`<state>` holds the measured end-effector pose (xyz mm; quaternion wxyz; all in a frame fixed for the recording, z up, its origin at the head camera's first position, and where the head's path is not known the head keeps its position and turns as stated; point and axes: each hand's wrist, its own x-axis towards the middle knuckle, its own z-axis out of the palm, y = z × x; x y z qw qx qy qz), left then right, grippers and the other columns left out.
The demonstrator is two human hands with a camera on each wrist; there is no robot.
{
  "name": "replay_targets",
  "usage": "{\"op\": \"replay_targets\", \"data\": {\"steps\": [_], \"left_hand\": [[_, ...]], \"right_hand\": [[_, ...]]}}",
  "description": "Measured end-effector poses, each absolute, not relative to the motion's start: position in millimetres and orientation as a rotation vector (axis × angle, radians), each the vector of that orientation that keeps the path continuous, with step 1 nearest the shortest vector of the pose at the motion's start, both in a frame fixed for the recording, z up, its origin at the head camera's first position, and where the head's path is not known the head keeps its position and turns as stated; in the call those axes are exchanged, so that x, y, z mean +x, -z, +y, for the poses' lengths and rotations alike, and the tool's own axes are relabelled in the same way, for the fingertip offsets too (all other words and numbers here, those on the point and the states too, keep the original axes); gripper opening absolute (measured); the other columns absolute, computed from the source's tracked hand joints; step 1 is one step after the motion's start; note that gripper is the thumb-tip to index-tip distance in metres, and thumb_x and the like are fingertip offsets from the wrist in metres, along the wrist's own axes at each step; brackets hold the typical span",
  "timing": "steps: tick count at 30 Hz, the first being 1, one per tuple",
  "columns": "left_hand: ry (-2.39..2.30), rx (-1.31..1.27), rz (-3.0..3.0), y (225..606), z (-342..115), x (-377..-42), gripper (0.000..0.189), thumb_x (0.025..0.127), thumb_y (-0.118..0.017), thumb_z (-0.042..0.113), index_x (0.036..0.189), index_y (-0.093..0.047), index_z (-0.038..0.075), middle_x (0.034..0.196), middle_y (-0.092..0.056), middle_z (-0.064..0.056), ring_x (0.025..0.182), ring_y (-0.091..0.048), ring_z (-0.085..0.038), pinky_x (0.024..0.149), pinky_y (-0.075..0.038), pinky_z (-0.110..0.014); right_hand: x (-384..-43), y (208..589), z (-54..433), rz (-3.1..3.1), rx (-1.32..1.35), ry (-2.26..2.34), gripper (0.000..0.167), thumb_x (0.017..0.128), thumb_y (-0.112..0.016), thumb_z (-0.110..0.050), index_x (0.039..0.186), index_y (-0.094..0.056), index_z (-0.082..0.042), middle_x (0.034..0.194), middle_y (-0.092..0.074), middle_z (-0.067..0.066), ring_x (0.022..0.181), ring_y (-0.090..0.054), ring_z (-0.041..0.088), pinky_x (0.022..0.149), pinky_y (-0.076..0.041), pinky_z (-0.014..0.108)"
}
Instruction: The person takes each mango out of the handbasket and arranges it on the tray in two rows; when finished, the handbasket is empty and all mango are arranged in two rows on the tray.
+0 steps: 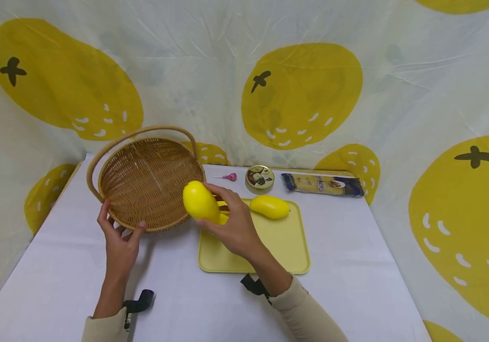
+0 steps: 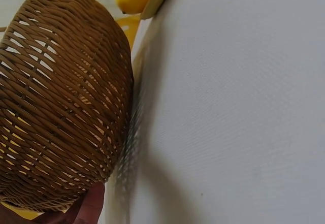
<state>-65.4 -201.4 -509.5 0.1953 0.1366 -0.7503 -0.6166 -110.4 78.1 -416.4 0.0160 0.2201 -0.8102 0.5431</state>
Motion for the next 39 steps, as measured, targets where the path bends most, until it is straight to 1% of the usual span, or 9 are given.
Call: {"op": "replay_targets", "data": {"steps": [5,11,22,24,27,31,37,39], "left_hand": [[1.721,0.391,-2.128,505,-203,-66,0.099,0.101,-0.071,0.015,0.168,-0.002,0.040,0.169,-0.024,-0.006,0.137,-0.049,-0.040,0.088,-0.046,-0.010],[1.730,0.416,-2.160,501,-204,-68,0.097,0.103,-0.070,0.020,0.168,-0.001,0.041,0.167,-0.025,-0.007,0.135,-0.049,-0.037,0.085,-0.046,-0.009],[1.769,0.480,-2.193,495,-209,-71,0.096,0.103,-0.069,0.029,0.167,0.001,0.044,0.169,-0.024,-0.007,0.128,-0.048,-0.025,0.082,-0.049,-0.009],[1.785,0.502,-2.204,493,-210,-72,0.095,0.104,-0.068,0.032,0.167,0.002,0.045,0.170,-0.022,-0.007,0.130,-0.047,-0.025,0.082,-0.049,-0.008],[1.791,0.533,-2.240,491,-212,-73,0.095,0.105,-0.066,0.037,0.166,0.005,0.047,0.172,-0.019,-0.009,0.135,-0.045,-0.030,0.081,-0.048,-0.007],[1.796,0.561,-2.273,489,-214,-73,0.095,0.105,-0.065,0.038,0.166,0.008,0.049,0.174,-0.016,-0.010,0.140,-0.043,-0.035,0.080,-0.047,-0.007],[1.790,0.567,-2.281,487,-213,-73,0.096,0.105,-0.066,0.038,0.166,0.008,0.049,0.174,-0.016,-0.009,0.140,-0.043,-0.035,0.080,-0.047,-0.010],[1.785,0.577,-2.294,486,-213,-73,0.097,0.104,-0.066,0.040,0.165,0.008,0.050,0.175,-0.016,-0.009,0.141,-0.043,-0.035,0.081,-0.047,-0.011]], "right_hand": [[-111,422,94,-2.533,0.636,-1.689,0.077,0.086,-0.091,-0.022,0.151,-0.054,-0.041,0.143,-0.062,-0.012,0.126,-0.059,0.015,0.104,-0.057,0.047],[-111,429,114,-2.545,0.579,-1.689,0.077,0.087,-0.090,-0.020,0.152,-0.054,-0.039,0.146,-0.061,-0.013,0.127,-0.059,0.018,0.105,-0.055,0.051],[-109,441,151,-2.620,0.485,-1.581,0.077,0.087,-0.089,-0.019,0.153,-0.053,-0.038,0.149,-0.060,-0.010,0.130,-0.059,0.021,0.108,-0.056,0.052],[-109,443,158,-2.628,0.472,-1.563,0.077,0.087,-0.090,-0.018,0.153,-0.054,-0.036,0.149,-0.060,-0.008,0.131,-0.059,0.022,0.108,-0.055,0.053],[-109,445,167,-2.650,0.455,-1.524,0.077,0.087,-0.090,-0.017,0.153,-0.055,-0.033,0.149,-0.061,-0.006,0.131,-0.059,0.023,0.107,-0.055,0.054],[-108,447,179,-2.693,0.428,-1.479,0.075,0.086,-0.090,-0.017,0.152,-0.056,-0.030,0.150,-0.060,-0.006,0.132,-0.058,0.024,0.108,-0.054,0.053],[-108,451,196,-2.772,0.415,-1.397,0.071,0.086,-0.090,-0.015,0.148,-0.057,-0.025,0.148,-0.061,-0.002,0.132,-0.058,0.026,0.110,-0.054,0.053],[-108,453,202,-2.811,0.415,-1.353,0.070,0.086,-0.090,-0.016,0.148,-0.057,-0.025,0.146,-0.062,-0.001,0.132,-0.057,0.026,0.110,-0.054,0.054]]}}
